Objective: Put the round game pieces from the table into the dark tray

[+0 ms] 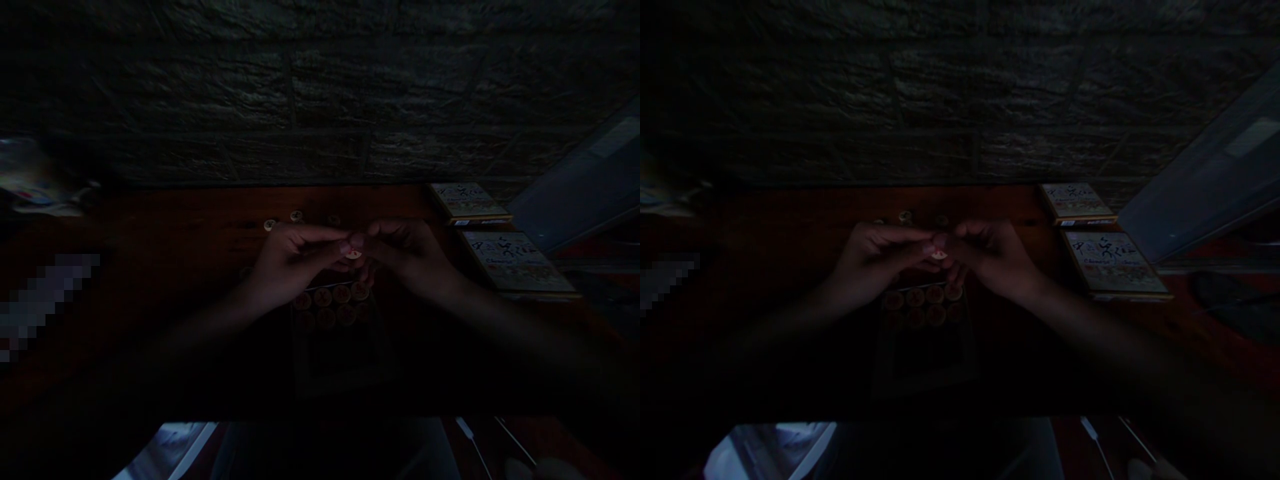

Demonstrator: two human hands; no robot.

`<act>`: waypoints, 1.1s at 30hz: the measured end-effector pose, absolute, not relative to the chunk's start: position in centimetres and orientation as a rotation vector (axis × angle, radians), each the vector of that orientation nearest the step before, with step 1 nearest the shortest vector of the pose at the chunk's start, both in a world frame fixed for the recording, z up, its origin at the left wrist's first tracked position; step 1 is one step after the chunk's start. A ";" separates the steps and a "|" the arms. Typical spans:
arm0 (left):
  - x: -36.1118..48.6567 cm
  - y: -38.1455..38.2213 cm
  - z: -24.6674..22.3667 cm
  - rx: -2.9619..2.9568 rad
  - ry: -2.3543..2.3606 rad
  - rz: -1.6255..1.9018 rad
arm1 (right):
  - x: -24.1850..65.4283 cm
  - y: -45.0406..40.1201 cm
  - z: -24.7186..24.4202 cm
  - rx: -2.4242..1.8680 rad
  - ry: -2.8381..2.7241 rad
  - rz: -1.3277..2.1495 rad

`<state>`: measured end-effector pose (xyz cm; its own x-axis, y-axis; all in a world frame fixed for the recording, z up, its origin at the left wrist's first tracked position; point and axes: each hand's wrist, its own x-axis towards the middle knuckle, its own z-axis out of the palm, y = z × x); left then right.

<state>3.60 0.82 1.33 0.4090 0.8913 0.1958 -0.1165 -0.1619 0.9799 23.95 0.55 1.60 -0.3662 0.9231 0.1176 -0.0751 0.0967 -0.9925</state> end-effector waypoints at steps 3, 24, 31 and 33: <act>3.7 1.0 1.5 1.378 0.740 1.057 | 23.9 0.6 1.8 -0.882 -1.503 1.409; 3.7 0.7 1.6 1.286 0.824 1.018 | 24.7 0.0 0.7 -0.943 -1.836 0.532; 3.6 1.2 1.0 1.274 0.706 1.063 | 25.0 0.0 0.4 -0.889 -1.885 0.428; 3.6 1.4 0.9 1.260 0.687 1.062 | 25.1 0.0 0.3 -0.851 -1.907 0.406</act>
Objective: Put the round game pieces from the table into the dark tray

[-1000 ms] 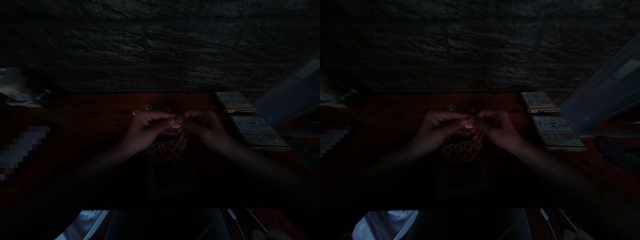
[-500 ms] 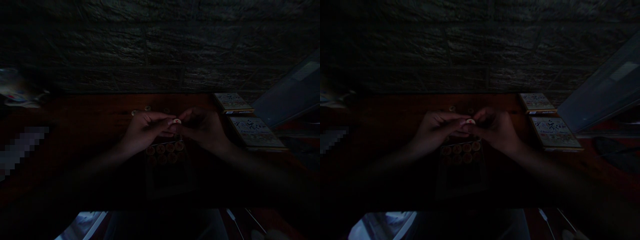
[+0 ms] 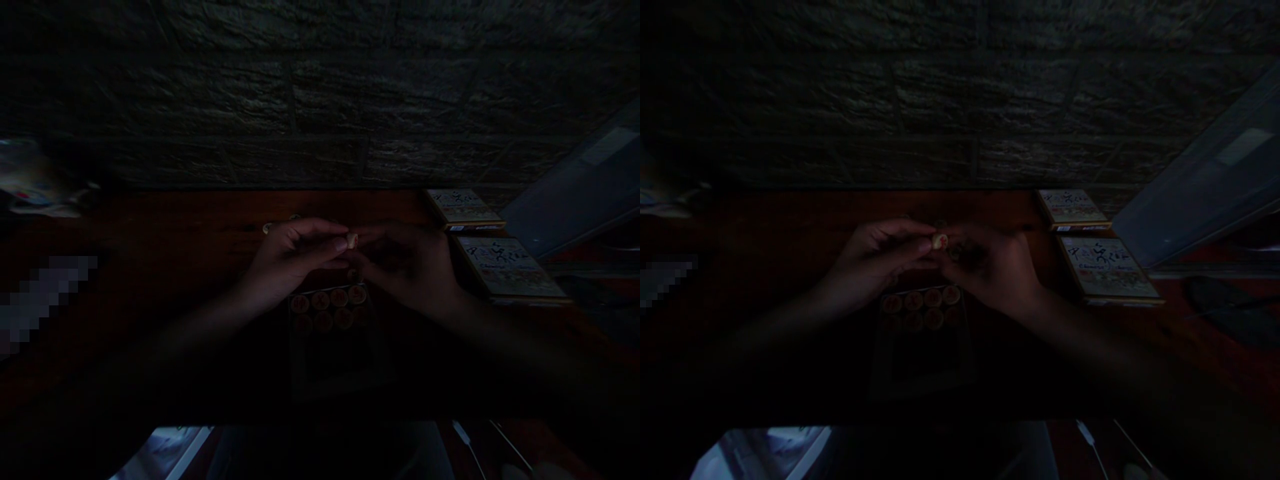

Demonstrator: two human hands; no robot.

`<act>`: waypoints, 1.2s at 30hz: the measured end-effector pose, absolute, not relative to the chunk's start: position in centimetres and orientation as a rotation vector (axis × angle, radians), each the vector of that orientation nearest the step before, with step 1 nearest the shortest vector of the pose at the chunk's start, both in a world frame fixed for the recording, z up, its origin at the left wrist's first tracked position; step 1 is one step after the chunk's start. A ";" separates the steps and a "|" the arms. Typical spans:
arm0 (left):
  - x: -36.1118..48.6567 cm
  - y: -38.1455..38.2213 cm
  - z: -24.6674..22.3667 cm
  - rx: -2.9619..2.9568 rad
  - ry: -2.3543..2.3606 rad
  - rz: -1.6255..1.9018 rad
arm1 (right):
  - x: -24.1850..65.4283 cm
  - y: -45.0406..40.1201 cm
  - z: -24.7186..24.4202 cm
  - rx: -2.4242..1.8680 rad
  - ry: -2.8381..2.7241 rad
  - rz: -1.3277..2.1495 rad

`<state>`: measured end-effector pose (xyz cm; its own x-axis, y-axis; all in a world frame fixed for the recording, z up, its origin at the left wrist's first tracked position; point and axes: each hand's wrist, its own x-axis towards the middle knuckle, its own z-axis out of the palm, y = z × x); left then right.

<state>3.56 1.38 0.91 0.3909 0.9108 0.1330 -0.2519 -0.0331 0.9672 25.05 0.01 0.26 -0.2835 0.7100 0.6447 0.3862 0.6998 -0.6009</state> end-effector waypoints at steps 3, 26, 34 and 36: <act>3.5 1.5 0.9 1.222 0.662 1.038 | 25.1 0.0 0.4 -0.836 -1.933 0.361; 3.2 1.3 0.8 1.210 0.684 0.989 | 25.3 0.3 1.0 -0.745 -2.039 0.198; 3.4 1.4 0.7 1.184 0.674 0.975 | 25.2 0.2 1.2 -0.719 -2.045 0.242; 3.4 1.4 0.8 1.197 0.689 0.984 | 25.3 0.2 1.2 -0.734 -2.049 0.238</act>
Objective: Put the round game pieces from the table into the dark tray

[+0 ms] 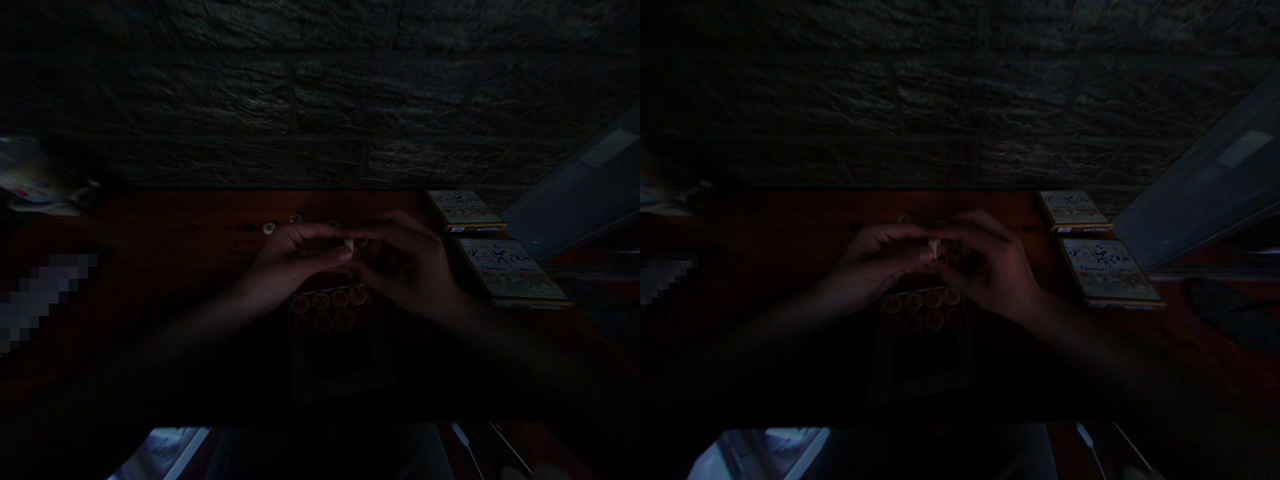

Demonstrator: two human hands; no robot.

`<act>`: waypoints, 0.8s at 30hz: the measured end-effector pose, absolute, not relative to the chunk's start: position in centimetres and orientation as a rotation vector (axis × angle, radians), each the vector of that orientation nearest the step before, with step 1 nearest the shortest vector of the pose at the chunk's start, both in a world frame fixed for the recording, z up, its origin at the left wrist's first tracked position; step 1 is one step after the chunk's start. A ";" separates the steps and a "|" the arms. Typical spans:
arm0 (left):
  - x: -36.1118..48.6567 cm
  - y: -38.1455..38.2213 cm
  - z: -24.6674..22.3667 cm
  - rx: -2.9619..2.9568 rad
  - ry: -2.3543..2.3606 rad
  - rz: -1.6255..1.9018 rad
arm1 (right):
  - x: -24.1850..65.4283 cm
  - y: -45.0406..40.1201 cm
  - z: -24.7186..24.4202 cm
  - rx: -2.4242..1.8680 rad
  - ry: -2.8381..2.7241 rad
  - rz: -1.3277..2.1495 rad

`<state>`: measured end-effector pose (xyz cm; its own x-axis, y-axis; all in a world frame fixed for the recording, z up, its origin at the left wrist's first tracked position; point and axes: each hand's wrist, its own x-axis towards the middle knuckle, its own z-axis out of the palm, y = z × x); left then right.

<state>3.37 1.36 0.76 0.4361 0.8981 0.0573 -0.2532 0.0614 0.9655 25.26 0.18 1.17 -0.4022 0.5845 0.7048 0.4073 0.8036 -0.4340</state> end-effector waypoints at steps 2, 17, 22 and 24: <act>3.3 1.4 0.7 1.221 0.682 0.993 | 25.3 0.2 1.1 -0.750 -2.048 0.228; 3.5 1.4 0.8 1.177 0.653 0.962 | 25.3 0.2 1.2 -0.754 -2.044 0.216; 3.3 1.5 0.7 1.225 0.679 0.965 | 25.4 0.2 1.1 -0.771 -2.044 0.212; 3.2 1.5 0.6 1.244 0.657 0.971 | 25.4 0.3 1.1 -0.752 -2.046 0.212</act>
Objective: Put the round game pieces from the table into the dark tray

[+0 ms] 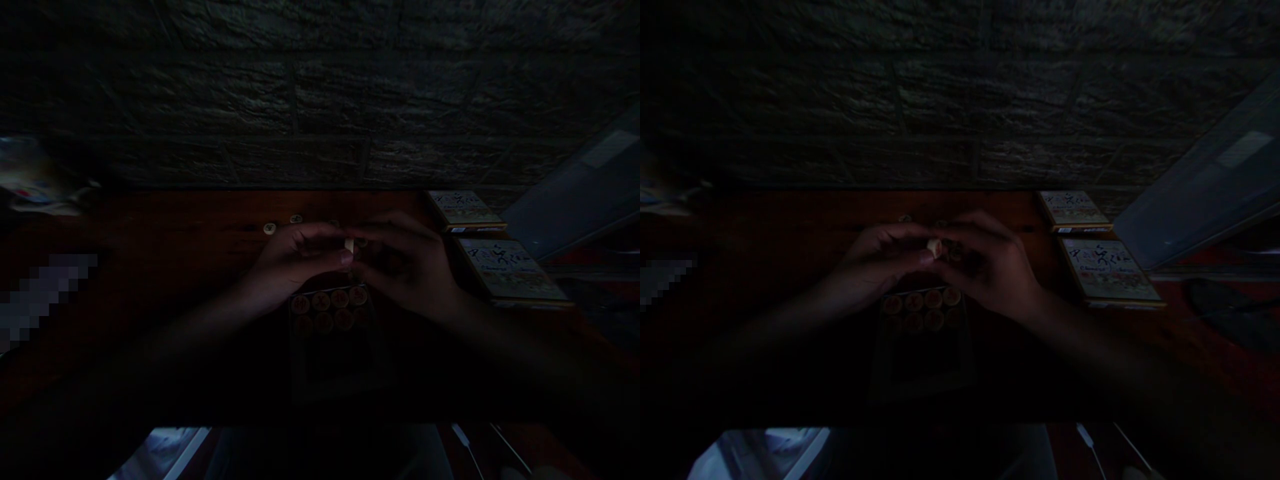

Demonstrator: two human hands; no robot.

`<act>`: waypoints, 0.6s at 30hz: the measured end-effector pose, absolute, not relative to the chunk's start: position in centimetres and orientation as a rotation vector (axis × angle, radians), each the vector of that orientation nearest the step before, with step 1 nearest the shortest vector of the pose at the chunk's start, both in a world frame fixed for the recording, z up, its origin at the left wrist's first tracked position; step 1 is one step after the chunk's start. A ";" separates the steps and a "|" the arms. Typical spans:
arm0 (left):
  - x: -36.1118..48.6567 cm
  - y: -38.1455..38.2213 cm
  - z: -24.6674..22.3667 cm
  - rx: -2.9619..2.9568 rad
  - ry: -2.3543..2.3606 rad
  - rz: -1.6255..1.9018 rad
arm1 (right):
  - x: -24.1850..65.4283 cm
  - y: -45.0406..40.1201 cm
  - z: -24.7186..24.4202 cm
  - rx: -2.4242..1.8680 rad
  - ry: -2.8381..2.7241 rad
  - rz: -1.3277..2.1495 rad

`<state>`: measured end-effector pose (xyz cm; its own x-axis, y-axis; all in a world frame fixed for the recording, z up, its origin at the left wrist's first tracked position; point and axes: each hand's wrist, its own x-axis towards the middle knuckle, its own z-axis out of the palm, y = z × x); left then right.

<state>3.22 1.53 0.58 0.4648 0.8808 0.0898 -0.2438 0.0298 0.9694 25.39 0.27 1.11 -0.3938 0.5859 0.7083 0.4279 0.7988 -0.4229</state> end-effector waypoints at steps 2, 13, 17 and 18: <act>3.2 1.6 0.5 1.252 0.650 0.981 | 25.4 0.3 1.1 -0.739 -2.046 0.221; 3.5 1.4 0.8 1.159 0.642 0.921 | 25.3 0.2 1.1 -0.730 -2.049 0.212; 3.4 1.4 0.7 1.188 0.661 0.920 | 25.2 0.3 1.1 -0.731 -2.040 0.232; 3.4 1.4 0.7 1.197 0.662 0.921 | 25.2 0.3 1.1 -0.733 -2.037 0.232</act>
